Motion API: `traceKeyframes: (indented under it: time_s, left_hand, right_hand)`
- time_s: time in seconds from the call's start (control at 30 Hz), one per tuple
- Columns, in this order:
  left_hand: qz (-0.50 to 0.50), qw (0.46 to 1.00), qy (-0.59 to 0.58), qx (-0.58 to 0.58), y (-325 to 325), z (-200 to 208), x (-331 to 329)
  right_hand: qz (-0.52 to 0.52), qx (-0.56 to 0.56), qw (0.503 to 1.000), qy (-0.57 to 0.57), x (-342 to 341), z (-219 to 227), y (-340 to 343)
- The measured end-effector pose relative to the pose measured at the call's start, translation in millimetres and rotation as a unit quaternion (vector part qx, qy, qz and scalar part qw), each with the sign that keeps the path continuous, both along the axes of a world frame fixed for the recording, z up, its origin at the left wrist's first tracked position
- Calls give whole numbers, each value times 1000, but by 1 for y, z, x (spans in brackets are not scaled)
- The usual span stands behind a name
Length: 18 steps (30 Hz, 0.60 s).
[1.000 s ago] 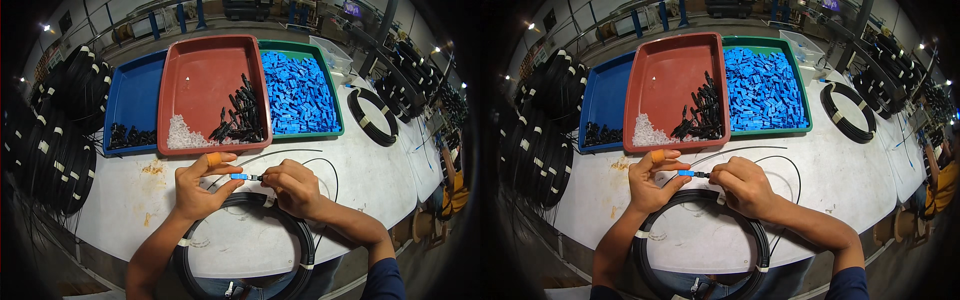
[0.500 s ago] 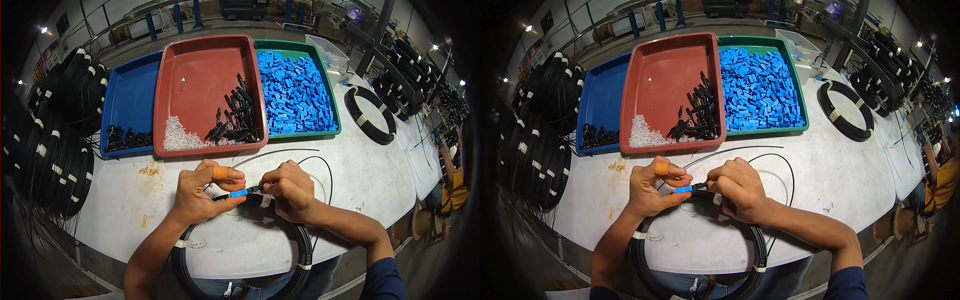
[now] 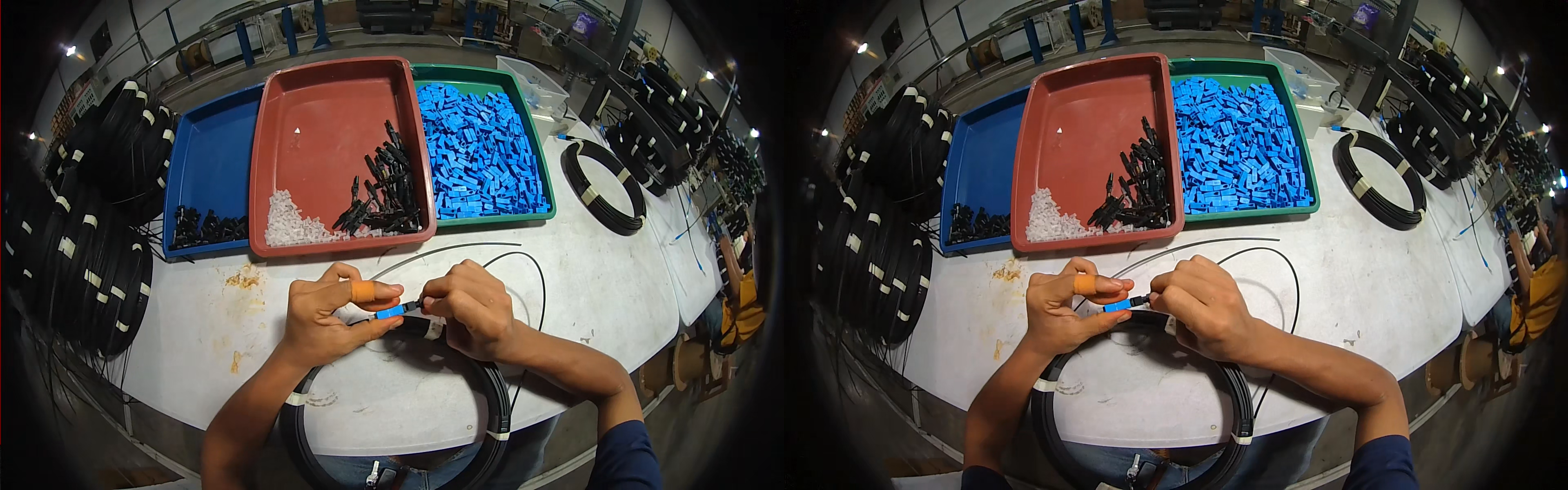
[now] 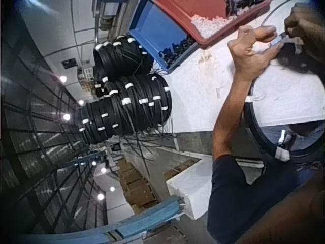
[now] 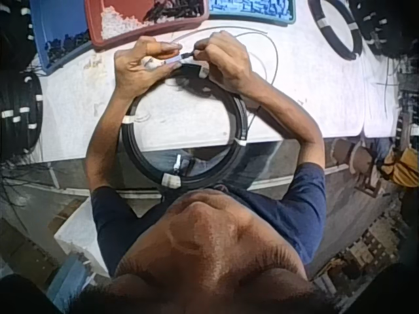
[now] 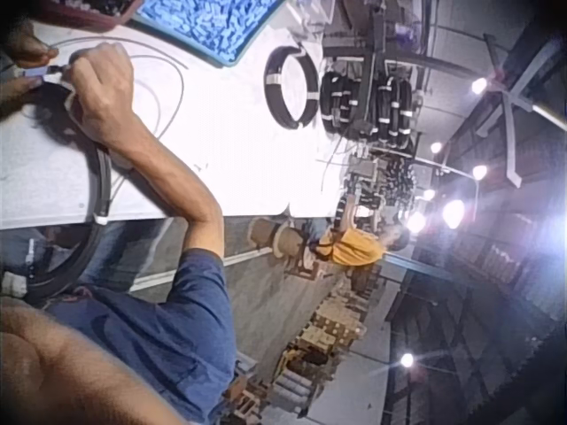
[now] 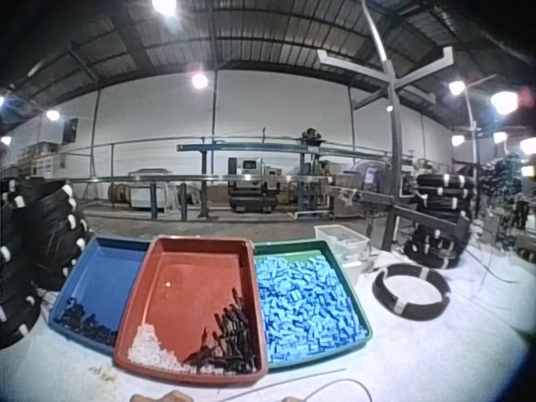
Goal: The person attaches connector components from trays onto the end of a coiled cable by hand, sets the cable aside, and picks up another cable coil to assemble connector components onto its end.
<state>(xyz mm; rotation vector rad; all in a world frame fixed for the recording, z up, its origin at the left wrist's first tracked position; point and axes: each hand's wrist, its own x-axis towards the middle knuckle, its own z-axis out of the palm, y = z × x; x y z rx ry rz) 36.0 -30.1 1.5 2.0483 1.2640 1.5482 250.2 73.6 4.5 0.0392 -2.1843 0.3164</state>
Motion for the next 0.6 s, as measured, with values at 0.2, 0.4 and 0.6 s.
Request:
traceKeyframes:
  time_s: [0.2, 0.4, 0.6]
  left_hand:
    - [45, 988, 113, 95, 3, 4, 1]
    - [12, 1000, 22, 17, -4, -1, 3]
    - [-81, 996, -25, 34, -1, 0, 4]
  right_hand:
    - [-15, 25, 999, -19, 3, -2, 1]
    - [11, 54, 998, -2, -1, 3, -2]
    - [15, 172, 983, 67, -1, 8, -2]
